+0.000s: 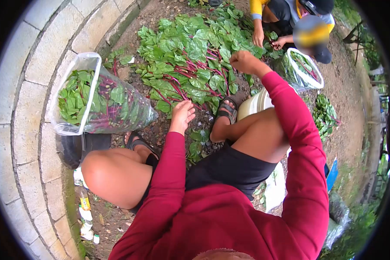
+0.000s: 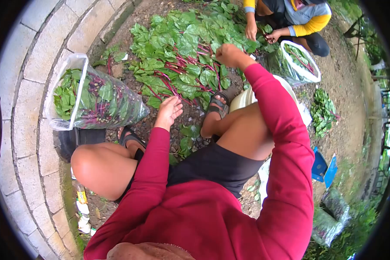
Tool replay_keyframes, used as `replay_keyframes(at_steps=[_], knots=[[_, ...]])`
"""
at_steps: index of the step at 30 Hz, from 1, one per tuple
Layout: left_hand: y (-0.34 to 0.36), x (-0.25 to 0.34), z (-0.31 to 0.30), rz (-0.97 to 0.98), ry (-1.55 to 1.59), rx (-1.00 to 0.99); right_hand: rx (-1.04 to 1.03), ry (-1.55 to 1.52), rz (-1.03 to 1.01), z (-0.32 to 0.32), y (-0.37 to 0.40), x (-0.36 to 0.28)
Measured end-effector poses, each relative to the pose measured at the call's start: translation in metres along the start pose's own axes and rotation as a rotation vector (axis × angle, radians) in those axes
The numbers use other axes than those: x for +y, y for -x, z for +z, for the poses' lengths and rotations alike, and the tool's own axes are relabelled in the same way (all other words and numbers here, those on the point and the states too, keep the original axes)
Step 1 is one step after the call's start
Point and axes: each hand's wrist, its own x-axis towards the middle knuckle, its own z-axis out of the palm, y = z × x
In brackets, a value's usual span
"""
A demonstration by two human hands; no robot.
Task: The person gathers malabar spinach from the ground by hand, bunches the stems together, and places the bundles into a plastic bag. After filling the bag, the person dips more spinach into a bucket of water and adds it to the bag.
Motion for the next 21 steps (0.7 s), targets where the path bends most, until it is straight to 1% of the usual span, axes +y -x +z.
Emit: replay_keyframes(at_steps=[2,3,5,7,9,11,14,16,18,21], knots=[[-0.018,-0.009,-0.011,0.005,0.122,0.053,0.017,0.059,-0.117,0.03,-0.016,0.015],[-0.023,-0.008,-0.015,0.009,0.183,0.084,-0.039,0.095,-0.102,0.039,-0.021,0.009],[-0.034,-0.008,-0.024,0.029,0.284,0.17,-0.086,0.212,-0.129,0.066,-0.038,-0.005],[-0.048,-0.01,-0.032,0.031,0.395,0.243,-0.113,0.249,-0.252,0.095,-0.057,-0.019],[-0.052,-0.007,-0.036,0.024,0.48,0.265,-0.166,0.198,-0.207,0.13,-0.083,-0.039],[-0.056,-0.005,-0.04,0.024,0.564,0.284,-0.166,0.092,-0.185,0.156,-0.107,-0.067],[-0.059,0.001,-0.042,0.0,0.608,0.314,-0.096,0.046,-0.053,0.223,-0.151,-0.079],[-0.061,0.001,-0.044,-0.004,0.628,0.318,-0.037,0.04,0.088,0.252,-0.163,-0.088],[-0.062,0.003,-0.046,-0.003,0.636,0.313,-0.005,0.009,0.192,0.263,-0.166,-0.096],[-0.061,0.008,-0.052,0.022,0.637,0.335,-0.012,-0.105,0.244,0.259,-0.167,-0.099]])
